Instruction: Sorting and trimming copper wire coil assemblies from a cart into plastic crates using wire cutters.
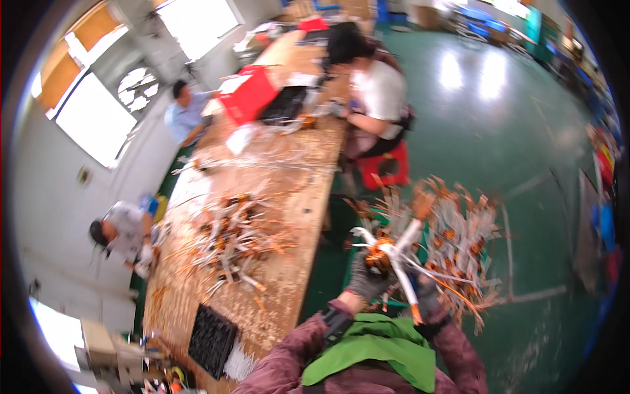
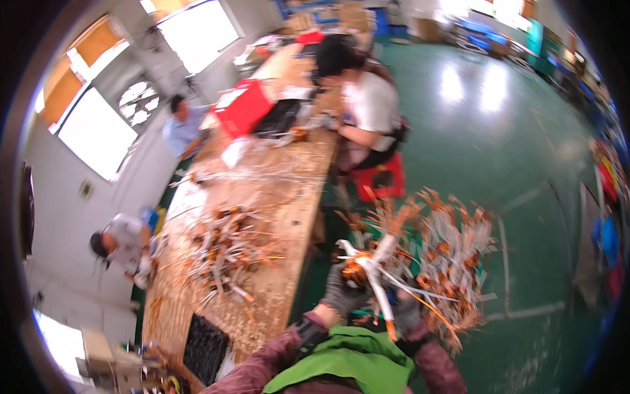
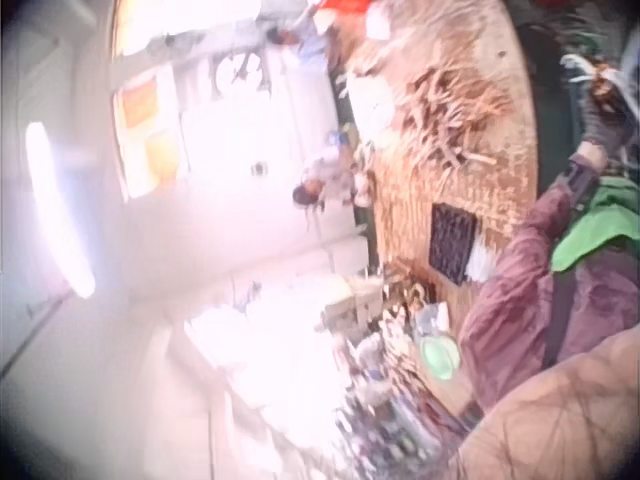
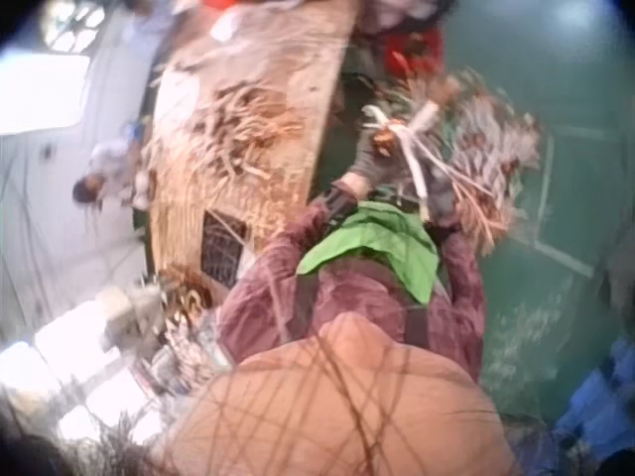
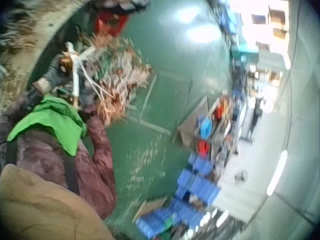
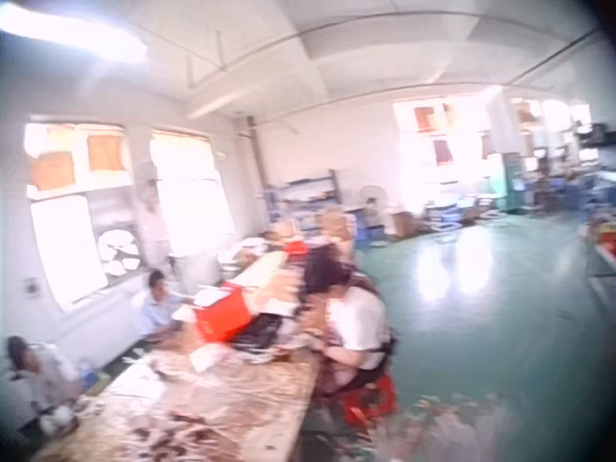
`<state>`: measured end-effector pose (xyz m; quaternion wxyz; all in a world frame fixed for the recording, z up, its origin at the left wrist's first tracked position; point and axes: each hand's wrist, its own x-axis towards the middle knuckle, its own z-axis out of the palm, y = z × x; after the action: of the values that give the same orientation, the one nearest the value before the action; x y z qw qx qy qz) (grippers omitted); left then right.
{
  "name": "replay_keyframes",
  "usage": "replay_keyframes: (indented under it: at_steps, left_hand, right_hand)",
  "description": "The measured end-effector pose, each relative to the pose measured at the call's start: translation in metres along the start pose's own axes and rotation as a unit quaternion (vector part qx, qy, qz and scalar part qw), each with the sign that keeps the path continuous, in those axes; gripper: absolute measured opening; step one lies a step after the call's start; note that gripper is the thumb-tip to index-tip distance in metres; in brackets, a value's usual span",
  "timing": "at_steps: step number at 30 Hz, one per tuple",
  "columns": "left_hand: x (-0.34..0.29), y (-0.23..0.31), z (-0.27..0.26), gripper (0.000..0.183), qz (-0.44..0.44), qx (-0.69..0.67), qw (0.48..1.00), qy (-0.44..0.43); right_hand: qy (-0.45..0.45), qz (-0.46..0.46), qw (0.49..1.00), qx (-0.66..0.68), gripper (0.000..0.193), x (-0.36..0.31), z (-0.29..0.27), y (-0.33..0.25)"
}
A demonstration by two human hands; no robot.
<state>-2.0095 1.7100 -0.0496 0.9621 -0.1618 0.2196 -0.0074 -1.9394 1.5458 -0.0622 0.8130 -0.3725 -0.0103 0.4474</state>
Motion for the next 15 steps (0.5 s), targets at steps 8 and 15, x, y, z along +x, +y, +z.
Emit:
replay_keyframes:
  at_steps: [8, 15]
  left_hand:
    - [-0.079, 0.048, 0.095, 0.055, 0.252, 0.267, 0.921, -0.131]
    - [-0.19, 0.273, 0.139, 0.048, 0.485, 0.408, 0.774, -0.023]
  right_hand:
    - [0.068, -0.102, 0.678, -0.724, 0.026, -0.072, -0.019, 0.004]
    - [0.172, -0.014, 0.697, -0.696, 0.029, -0.095, -0.024, 0.026]
